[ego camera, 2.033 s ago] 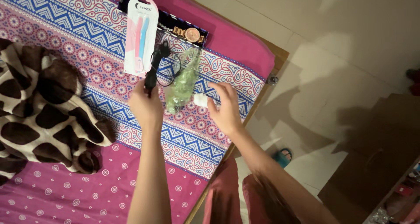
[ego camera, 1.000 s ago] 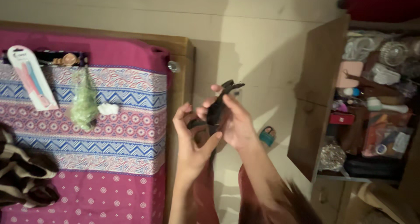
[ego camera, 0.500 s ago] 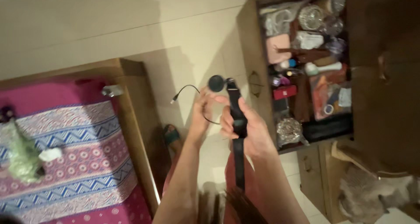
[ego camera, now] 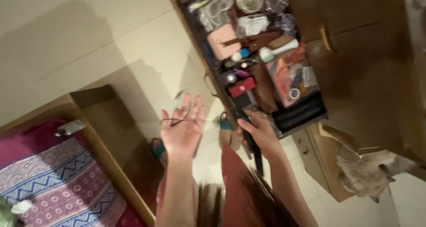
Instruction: The person organizes various items from a bedroom drawer, including a watch and a small pink container. They remove items from a plastic bag, handle a small black electronic device with a cable, and place various accessories into the pink box before closing the drawer.
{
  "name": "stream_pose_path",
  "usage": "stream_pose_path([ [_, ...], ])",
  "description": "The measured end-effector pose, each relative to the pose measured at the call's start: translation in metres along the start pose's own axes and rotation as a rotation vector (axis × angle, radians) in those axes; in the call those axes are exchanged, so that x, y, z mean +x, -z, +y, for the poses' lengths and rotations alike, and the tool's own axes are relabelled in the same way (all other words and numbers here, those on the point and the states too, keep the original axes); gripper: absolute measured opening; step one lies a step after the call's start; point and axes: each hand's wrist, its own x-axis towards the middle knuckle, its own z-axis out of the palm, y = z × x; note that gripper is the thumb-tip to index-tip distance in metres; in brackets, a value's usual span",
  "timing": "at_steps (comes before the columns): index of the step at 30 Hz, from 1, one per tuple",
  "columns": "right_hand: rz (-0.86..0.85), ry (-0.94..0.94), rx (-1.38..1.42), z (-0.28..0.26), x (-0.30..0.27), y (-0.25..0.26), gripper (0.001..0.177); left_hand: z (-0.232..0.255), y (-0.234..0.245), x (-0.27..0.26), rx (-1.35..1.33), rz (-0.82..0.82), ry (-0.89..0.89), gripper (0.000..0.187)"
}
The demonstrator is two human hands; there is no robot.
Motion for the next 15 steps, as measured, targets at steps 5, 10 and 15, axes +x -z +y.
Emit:
stream_pose_path([
  [5,-0.11,0.18,0.074,0.0,0.003,0.069,0.067,-0.005,-0.005,0.008,0.173,-0.259,0.017,0.062],
  [10,0.006,0.137,0.049,-0.041,0.01,0.057,0.108,-0.034,-0.008,0.015,1.116,0.051,-0.02,0.036],
  [15,-0.111,0.322,0.474,-0.034,0.032,0.002,0.085,-0.084,-0.004,0.018,1.394,0.036,0.13,0.03],
])
